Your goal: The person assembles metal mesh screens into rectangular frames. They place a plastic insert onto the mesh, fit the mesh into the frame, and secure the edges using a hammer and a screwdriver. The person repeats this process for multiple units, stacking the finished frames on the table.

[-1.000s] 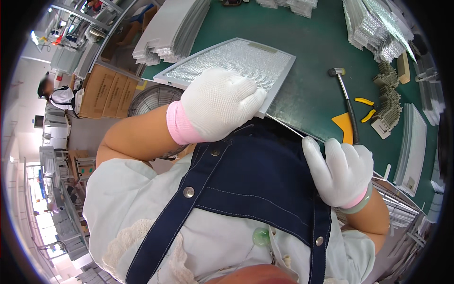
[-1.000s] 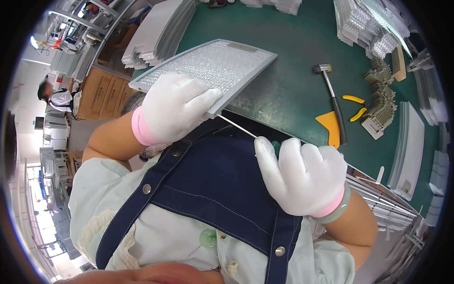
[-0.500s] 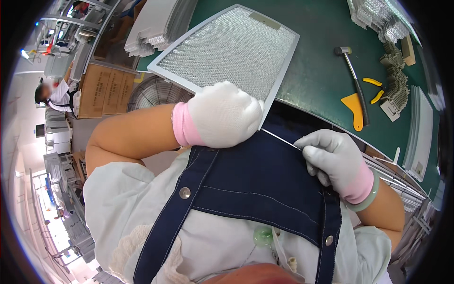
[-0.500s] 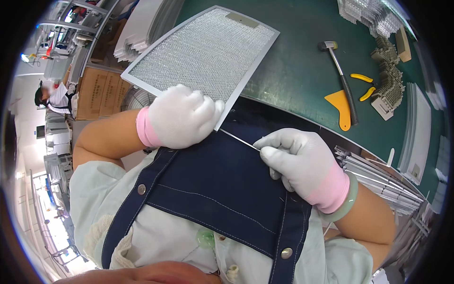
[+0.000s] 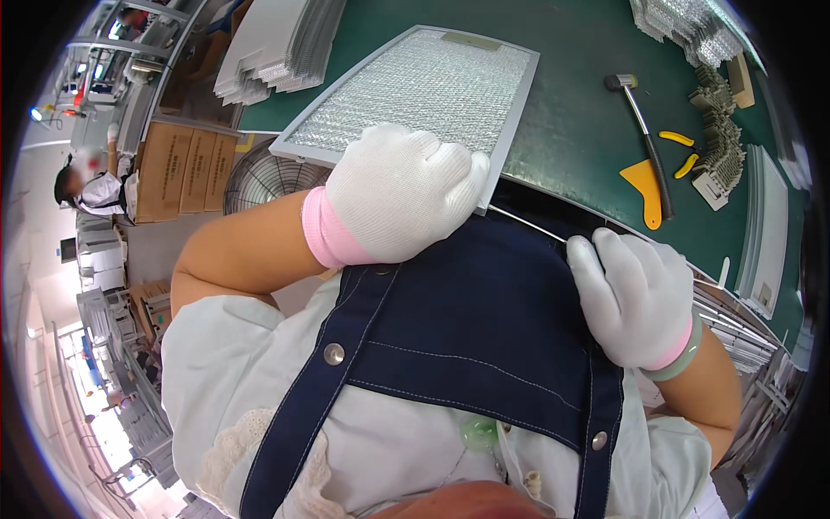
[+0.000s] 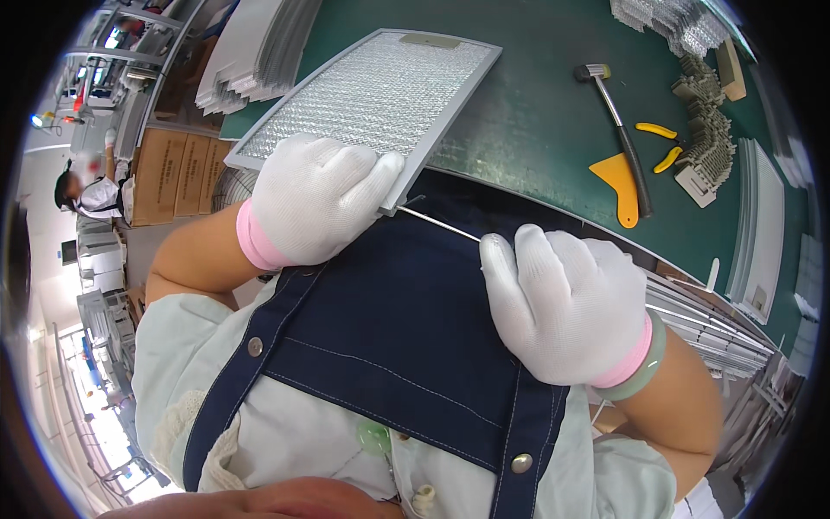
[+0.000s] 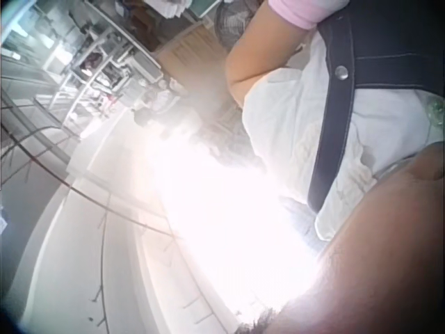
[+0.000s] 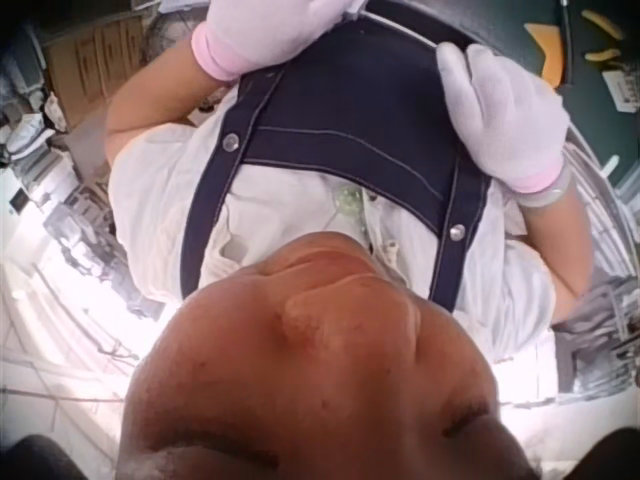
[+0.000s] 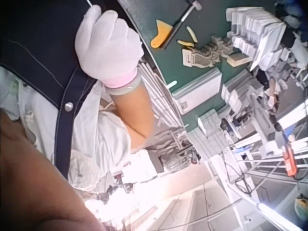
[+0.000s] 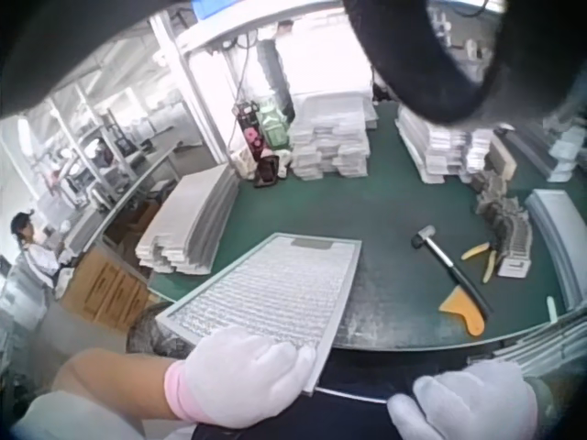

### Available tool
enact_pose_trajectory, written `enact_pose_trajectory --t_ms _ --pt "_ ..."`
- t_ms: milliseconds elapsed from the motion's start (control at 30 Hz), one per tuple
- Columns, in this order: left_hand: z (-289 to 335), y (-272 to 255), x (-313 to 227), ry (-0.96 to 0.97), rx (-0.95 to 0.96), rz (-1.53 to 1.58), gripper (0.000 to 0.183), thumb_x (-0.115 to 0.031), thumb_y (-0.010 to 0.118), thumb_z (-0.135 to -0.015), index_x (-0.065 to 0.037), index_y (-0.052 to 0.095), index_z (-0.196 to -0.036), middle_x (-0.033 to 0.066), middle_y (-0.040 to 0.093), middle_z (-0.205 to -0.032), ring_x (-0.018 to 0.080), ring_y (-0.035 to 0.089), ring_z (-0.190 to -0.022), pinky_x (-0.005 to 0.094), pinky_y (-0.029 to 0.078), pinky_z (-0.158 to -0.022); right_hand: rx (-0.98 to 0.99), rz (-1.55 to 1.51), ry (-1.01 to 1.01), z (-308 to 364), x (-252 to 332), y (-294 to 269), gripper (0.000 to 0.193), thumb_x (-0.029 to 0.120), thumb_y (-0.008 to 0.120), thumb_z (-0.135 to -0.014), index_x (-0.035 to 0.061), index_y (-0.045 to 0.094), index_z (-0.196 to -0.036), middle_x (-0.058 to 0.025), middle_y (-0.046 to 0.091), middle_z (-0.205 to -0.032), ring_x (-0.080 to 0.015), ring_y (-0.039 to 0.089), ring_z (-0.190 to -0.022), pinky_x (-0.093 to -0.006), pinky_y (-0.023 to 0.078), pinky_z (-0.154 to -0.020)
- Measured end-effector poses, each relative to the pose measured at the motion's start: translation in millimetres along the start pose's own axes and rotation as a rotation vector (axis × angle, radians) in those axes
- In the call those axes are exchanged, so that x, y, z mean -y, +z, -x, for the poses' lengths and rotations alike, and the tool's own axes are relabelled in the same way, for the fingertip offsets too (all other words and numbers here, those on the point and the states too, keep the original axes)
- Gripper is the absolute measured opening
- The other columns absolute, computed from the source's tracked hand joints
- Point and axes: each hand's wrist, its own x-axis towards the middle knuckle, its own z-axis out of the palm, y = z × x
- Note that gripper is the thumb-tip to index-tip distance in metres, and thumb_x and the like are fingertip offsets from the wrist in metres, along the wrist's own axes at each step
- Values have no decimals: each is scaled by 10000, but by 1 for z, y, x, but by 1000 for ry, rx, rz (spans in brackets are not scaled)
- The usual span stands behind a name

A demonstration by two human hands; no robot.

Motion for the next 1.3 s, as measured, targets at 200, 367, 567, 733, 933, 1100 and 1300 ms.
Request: enact_pose_trajectory --t_ms 200,367,567,733,933,1100,1300 --pt "-5 -1 7 15 -31 36 459 -148 722 -660 37 623 -1069 30 500 -694 164 548 -520 309 420 -432 256 -224 136 -8 -1 -11 429 85 687 -707 7 668 -1128 -93 613 -825 -190 576 -586 -289 420 -461" --pt "-1 2 7 40 -18 46 457 -146 713 -654 46 627 -1059 27 488 -684 157 540 -515 299 404 -420 199 -1052 705 -17 0 -10 228 46 639 -873 8 718 -1084 -79 633 -686 -116 591 -527 -231 445 -460" --pt "2 2 12 62 -39 56 463 -142 694 -655 57 622 -1066 35 487 -701 154 533 -517 294 393 -416 494 -1616 1291 -29 -19 -6 245 75 600 -910 -31 696 -1109 -57 646 -683 -63 557 -475 -182 436 -437" --pt "3 2 15 72 -23 98 484 -153 682 -652 68 613 -1078 36 486 -718 151 533 -535 294 403 -432 481 -1976 1273 -12 -24 15 278 94 573 -928 -35 654 -1162 -90 650 -692 -73 542 -448 -178 404 -393" --pt "7 5 14 50 -10 49 466 -146 685 -667 41 624 -1089 37 498 -737 163 540 -554 301 422 -456 561 -1996 1281 -14 -28 18 370 127 594 -912 -66 582 -1228 -110 658 -740 -96 568 -490 -196 433 -433" --pt "11 -1 24 -124 -191 137 465 -71 770 -647 17 639 -1083 64 608 -791 210 613 -627 313 463 -494 444 -1739 1162 -12 -33 -8 463 71 645 -823 -97 530 -1238 -103 646 -802 -101 602 -589 -214 470 -511" --pt "13 -8 29 -252 -461 77 428 -53 798 -671 1 662 -1074 84 654 -818 262 655 -677 338 513 -594 181 -1730 1216 14 -35 7 461 45 679 -797 -44 493 -1209 -126 642 -830 -99 603 -569 -189 475 -506"
